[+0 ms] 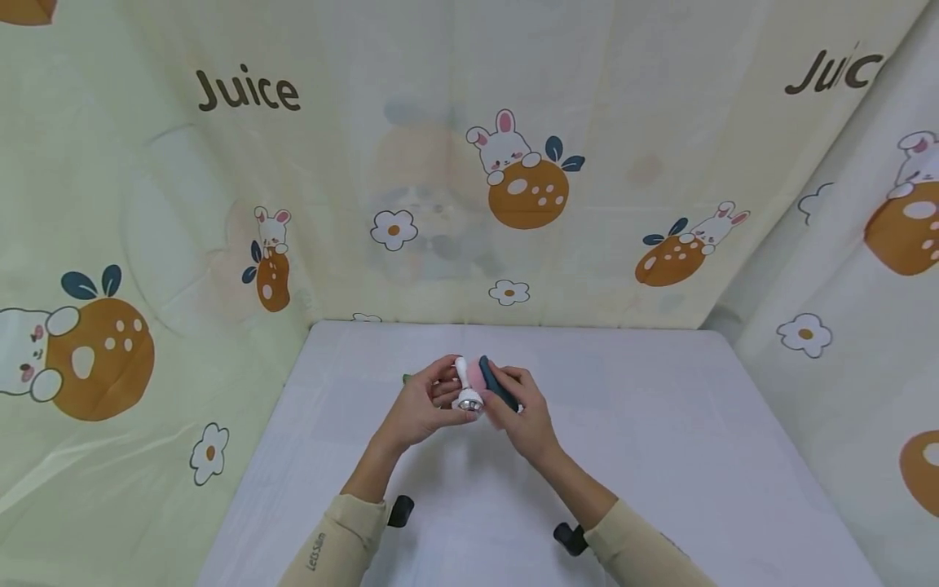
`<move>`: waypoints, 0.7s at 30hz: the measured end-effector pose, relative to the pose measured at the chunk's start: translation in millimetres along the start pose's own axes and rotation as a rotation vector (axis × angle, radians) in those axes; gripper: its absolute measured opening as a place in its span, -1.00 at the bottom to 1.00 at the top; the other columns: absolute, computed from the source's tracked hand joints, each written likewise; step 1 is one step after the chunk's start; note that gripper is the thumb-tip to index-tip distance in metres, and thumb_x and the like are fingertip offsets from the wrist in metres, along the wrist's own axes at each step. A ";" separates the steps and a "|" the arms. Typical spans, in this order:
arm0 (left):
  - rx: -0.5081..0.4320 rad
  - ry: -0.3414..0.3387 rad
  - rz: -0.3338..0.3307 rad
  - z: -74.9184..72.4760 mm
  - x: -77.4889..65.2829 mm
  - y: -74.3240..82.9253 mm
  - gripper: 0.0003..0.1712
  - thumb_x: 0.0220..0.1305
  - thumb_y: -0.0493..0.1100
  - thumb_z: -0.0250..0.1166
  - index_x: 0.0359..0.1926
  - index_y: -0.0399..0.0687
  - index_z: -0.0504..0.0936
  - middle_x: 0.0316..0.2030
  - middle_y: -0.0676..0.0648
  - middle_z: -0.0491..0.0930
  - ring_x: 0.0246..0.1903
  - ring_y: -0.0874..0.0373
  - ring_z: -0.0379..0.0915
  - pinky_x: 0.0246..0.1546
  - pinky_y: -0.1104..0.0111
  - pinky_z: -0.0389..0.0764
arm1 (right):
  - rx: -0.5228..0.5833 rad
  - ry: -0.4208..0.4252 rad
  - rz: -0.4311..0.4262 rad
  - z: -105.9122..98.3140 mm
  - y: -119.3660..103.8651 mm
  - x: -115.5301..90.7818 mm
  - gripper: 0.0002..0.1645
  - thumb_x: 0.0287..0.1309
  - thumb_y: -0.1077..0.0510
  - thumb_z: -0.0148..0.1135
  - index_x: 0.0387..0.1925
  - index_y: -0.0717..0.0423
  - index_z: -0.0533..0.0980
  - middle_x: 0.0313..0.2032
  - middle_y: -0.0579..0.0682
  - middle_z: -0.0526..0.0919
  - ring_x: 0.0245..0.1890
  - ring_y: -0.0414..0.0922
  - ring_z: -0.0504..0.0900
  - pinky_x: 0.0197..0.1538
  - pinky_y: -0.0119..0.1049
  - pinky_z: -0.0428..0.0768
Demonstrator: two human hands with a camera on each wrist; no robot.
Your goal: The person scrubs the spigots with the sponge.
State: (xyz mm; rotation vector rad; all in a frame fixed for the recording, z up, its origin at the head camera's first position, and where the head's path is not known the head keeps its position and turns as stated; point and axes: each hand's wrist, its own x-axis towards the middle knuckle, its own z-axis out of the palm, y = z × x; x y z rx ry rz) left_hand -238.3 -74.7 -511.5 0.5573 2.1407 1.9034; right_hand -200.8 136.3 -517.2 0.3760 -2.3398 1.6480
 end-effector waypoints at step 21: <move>0.005 -0.037 0.035 6.2 -2.8 10.2 0.11 -0.02 -0.28 0.67 0.53 0.01 0.30 0.30 -0.13 0.53 0.31 -0.06 0.51 0.26 0.26 0.59 | -0.149 -0.027 0.204 -6.3 31.4 5.6 -0.39 0.37 -0.12 0.34 0.39 -0.09 0.52 0.16 0.14 0.53 0.09 0.05 0.52 0.06 -0.18 0.52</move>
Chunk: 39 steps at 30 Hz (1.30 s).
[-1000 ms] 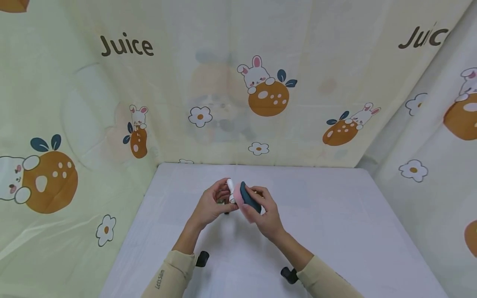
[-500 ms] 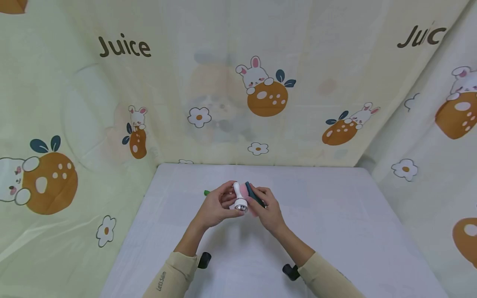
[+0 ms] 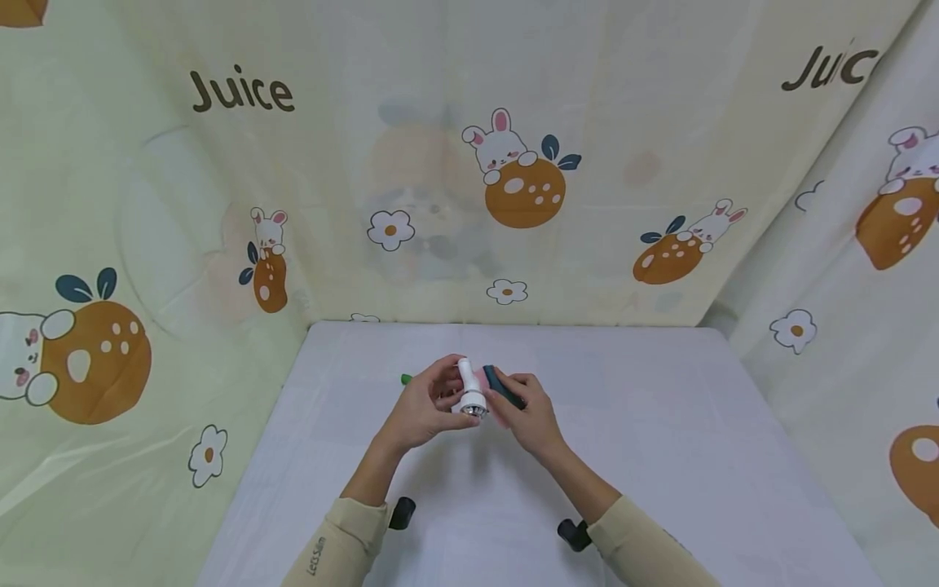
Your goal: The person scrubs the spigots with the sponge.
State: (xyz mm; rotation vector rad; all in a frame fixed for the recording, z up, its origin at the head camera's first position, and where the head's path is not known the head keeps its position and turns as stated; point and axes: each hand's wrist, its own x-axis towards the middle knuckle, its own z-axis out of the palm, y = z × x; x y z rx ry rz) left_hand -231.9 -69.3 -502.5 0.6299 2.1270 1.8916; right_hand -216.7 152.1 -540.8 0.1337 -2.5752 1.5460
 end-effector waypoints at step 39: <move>-0.225 0.226 -0.076 -8.9 2.2 -18.6 -0.14 0.16 -0.30 0.56 0.44 0.03 0.39 0.17 -0.15 0.57 0.14 -0.05 0.58 -0.09 0.47 0.70 | 0.215 0.062 -0.455 3.5 -16.0 -14.1 -0.13 0.18 0.30 0.45 0.50 0.07 0.35 0.24 0.11 0.49 0.18 0.00 0.53 0.17 -0.27 0.69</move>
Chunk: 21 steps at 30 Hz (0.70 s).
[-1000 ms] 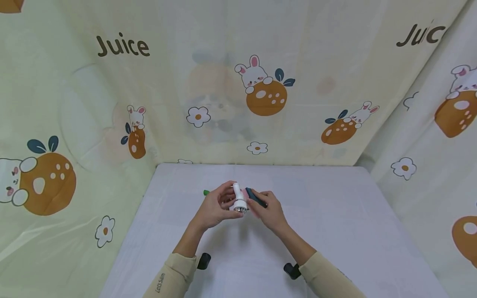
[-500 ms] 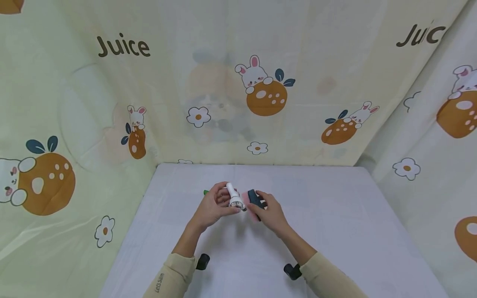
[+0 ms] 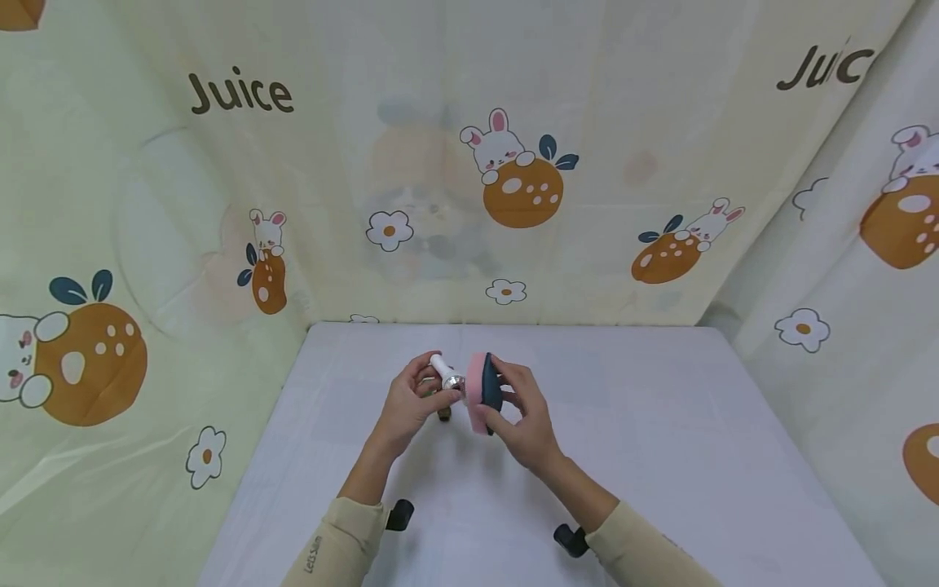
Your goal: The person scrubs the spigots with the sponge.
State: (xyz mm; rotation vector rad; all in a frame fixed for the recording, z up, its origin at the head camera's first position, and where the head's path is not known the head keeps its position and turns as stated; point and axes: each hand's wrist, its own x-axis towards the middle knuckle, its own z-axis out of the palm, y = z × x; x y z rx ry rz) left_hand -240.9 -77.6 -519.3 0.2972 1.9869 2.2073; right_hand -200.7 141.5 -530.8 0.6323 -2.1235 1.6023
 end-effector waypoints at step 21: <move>0.029 0.241 0.075 -2.4 5.4 -5.2 -0.64 0.36 -0.14 0.43 0.14 -0.02 0.66 -0.14 -0.07 0.77 -0.22 0.14 0.71 -0.04 0.06 0.76 | -0.168 0.054 -0.012 4.2 -0.1 0.4 -0.16 0.19 0.24 0.49 0.48 0.05 0.40 0.24 0.12 0.49 0.23 -0.01 0.52 0.13 -0.04 0.73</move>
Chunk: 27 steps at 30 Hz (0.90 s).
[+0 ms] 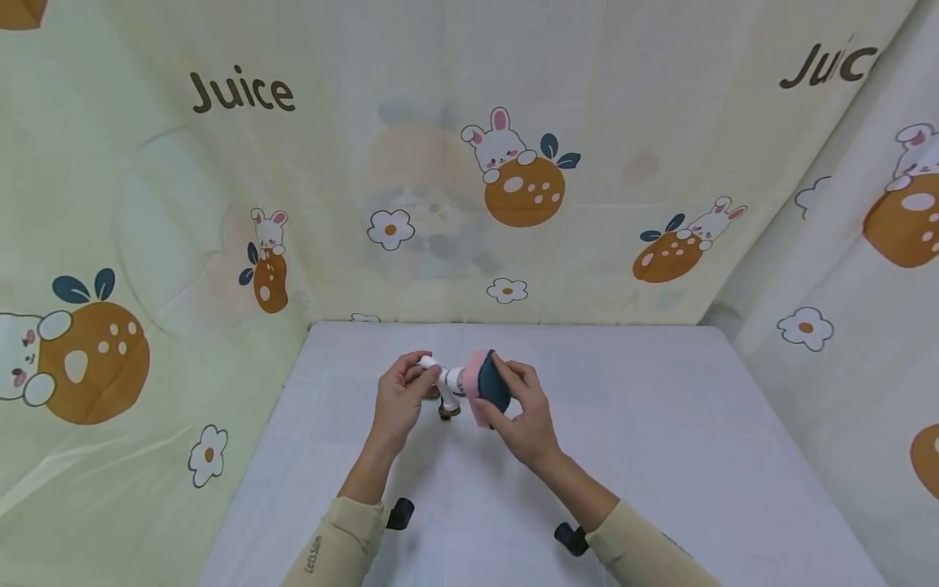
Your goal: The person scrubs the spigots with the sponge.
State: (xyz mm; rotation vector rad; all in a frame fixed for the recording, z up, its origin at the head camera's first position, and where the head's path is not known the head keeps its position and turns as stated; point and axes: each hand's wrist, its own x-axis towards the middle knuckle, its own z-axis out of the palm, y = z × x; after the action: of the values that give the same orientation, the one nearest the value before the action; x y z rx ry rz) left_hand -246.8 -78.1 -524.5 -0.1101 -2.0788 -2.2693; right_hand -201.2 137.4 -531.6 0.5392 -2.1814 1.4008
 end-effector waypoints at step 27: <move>0.203 -0.121 0.104 7.9 -6.4 8.4 -0.68 0.46 -0.14 0.33 0.17 -0.04 0.71 -0.14 -0.18 0.75 -0.22 -0.08 0.56 -0.19 0.35 0.59 | 0.049 0.015 0.047 6.4 -7.0 -2.3 -0.19 0.27 0.19 0.45 0.50 0.00 0.38 0.20 0.09 0.53 0.10 -0.06 0.59 -0.02 -0.29 0.75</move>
State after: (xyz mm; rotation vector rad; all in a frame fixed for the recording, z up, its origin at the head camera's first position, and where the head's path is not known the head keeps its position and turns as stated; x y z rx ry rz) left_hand -239.5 -71.0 -516.1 -0.3440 -2.2898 -2.0279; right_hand -196.6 128.9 -530.1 0.4964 -2.1657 1.4821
